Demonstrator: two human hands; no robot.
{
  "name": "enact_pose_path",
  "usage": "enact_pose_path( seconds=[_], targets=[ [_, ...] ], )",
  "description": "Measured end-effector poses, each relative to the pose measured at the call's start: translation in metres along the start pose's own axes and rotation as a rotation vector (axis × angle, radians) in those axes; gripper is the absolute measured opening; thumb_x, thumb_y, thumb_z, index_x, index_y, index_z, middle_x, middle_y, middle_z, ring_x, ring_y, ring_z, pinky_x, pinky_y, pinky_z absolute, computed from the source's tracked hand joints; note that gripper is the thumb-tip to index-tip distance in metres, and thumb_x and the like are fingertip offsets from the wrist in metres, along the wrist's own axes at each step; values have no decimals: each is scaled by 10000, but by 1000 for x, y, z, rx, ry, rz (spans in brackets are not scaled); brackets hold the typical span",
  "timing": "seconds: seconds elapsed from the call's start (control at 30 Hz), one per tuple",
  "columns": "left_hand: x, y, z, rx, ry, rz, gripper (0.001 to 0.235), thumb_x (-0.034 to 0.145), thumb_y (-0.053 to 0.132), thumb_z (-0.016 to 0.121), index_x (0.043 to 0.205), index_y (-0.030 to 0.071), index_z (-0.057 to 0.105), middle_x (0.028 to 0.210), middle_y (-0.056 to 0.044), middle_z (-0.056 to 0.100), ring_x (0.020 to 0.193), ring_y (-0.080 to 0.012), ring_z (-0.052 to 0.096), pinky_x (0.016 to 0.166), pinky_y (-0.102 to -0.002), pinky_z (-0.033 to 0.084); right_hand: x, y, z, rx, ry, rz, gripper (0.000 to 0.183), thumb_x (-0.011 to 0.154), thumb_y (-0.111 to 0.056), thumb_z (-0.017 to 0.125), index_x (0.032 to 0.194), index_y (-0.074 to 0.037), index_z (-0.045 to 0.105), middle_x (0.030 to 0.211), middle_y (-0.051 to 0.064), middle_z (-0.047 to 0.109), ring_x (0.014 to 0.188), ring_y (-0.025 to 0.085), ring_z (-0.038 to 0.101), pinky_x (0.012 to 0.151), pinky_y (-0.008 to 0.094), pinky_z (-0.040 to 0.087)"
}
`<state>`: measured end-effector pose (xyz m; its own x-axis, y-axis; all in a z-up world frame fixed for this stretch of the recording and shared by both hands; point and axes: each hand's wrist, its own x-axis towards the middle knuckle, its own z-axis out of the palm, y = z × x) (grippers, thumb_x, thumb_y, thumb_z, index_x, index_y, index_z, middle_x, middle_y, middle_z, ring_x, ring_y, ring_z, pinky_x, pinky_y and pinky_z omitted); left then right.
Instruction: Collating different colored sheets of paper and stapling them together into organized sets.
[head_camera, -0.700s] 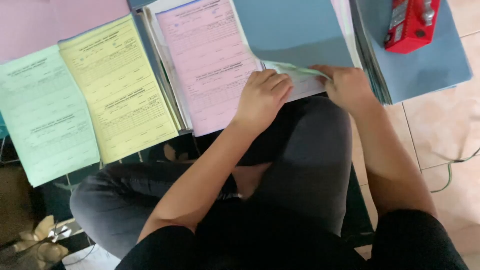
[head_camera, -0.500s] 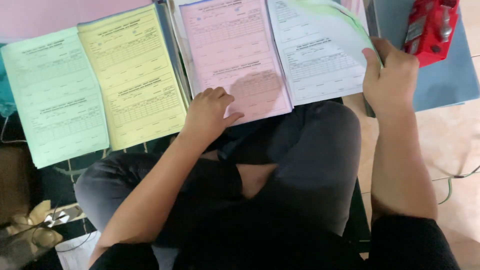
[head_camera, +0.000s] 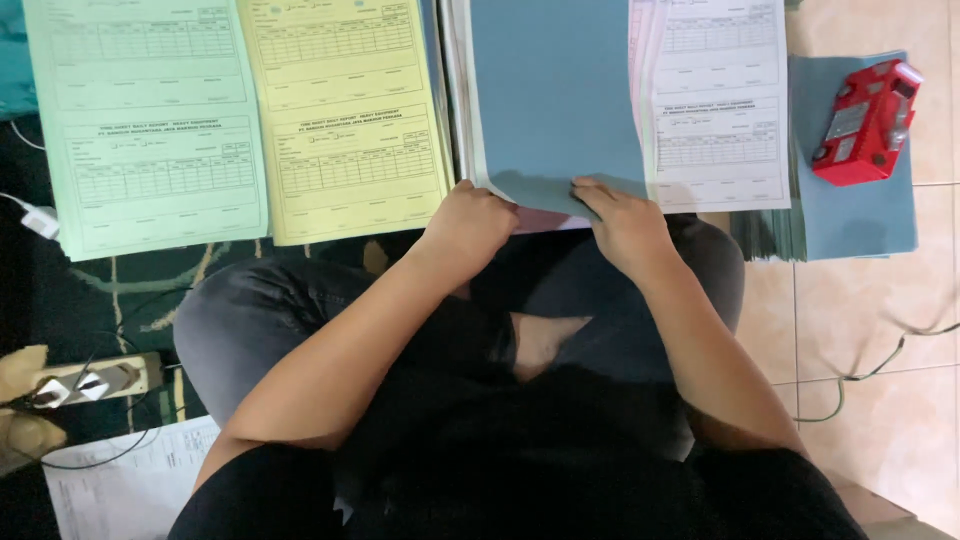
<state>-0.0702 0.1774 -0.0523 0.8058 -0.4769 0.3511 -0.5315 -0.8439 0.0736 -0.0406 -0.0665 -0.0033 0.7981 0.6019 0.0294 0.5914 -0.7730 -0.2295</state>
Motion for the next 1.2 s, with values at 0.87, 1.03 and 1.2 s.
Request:
enact_pose_path(
  seconds=[0.87,1.03,1.2],
  targets=[
    [-143,-152,-69,-58,-360,-356,454,647,423,927,940,118,764,890,-62,663,812,-337,716,712,-462,591,138,-150,9,-95,286,-140,410,955,-52,562,1324,-186,680,951,165,754,870,439,732,716,577,570],
    [-150,-155,-62,-49,-220,-344,257,743,347,886,806,137,752,768,-22,670,732,-316,726,642,-453,582,143,-167,80,-199,-79,-161,448,931,-85,500,1337,-205,646,974,98,759,896,388,751,715,540,600],
    [-152,-159,-61,29,-127,-168,109,841,287,760,771,204,772,734,-4,727,764,-250,733,743,-409,537,114,-212,54,-42,-49,-260,350,1101,-250,506,1304,-4,651,1262,266,687,1036,456,707,794,564,592]
  ],
)
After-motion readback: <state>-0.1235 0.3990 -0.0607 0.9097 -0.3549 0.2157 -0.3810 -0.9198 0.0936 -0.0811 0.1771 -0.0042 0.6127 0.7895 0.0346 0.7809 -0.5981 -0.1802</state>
